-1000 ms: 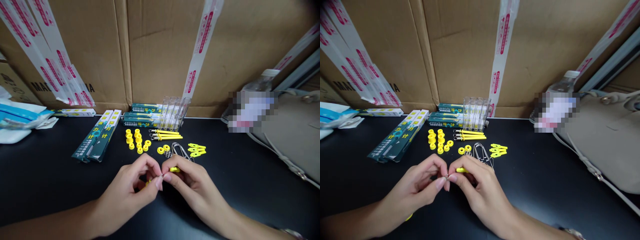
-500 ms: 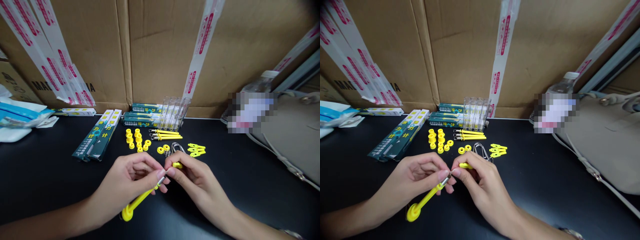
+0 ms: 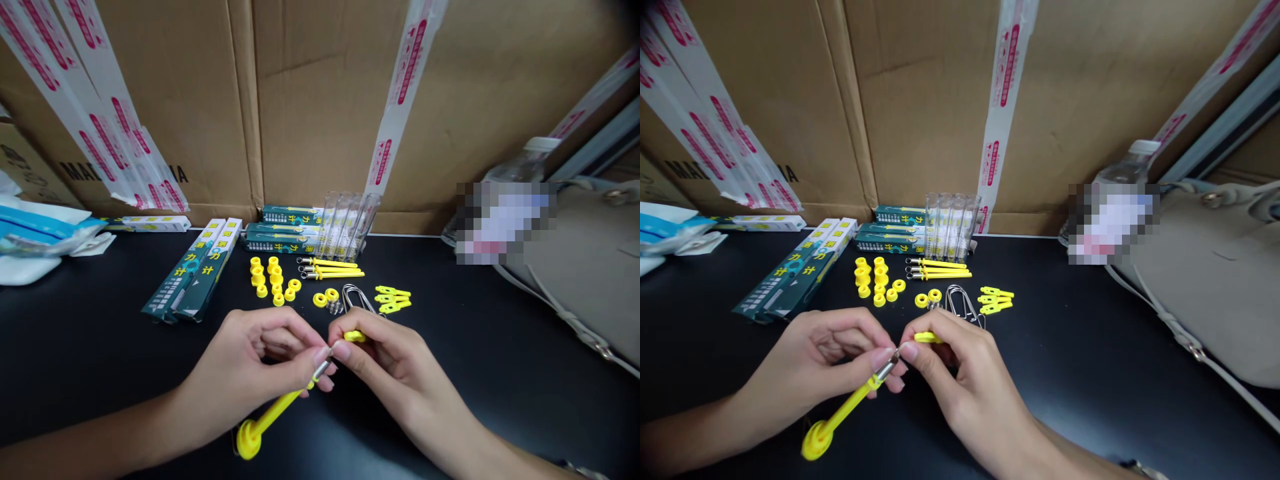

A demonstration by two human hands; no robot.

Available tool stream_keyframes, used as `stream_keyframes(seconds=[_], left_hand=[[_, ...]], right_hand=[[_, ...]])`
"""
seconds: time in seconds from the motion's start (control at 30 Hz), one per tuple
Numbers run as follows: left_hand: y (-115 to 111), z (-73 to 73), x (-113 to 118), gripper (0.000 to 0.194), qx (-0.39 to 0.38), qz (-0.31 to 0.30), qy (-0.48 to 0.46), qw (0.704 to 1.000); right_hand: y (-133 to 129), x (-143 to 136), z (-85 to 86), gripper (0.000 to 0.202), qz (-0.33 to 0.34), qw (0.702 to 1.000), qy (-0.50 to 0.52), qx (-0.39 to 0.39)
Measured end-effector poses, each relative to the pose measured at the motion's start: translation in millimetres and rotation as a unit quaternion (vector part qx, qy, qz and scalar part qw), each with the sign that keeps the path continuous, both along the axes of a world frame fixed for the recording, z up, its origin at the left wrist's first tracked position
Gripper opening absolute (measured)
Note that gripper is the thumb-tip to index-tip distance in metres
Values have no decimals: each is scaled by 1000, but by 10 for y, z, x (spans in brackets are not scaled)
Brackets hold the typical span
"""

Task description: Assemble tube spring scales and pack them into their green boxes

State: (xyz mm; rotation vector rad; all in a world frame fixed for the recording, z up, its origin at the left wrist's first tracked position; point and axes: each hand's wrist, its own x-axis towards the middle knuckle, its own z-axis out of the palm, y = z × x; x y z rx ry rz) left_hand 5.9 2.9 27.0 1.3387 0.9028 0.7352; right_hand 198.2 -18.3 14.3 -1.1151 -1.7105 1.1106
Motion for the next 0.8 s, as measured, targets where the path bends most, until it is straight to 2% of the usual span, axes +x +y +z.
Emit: stream_keyframes(seconds=[0.23, 0.37, 0.67, 0.8], left_hand=[[-4, -1, 37, 8, 31, 16, 34, 999], [-17, -63, 36, 16, 44, 24, 28, 998], [-27, -91, 21, 32, 177, 84, 79, 977], [-64, -64, 16, 29, 167, 90, 105, 976]], right_hand=[[3, -14, -19, 16, -9, 998, -27, 49], [31, -40, -23, 15, -17, 995, -47, 82], [-18, -66, -17, 11, -30, 989, -61, 129], [-26, -53, -24, 12, -15, 986, -56, 154]])
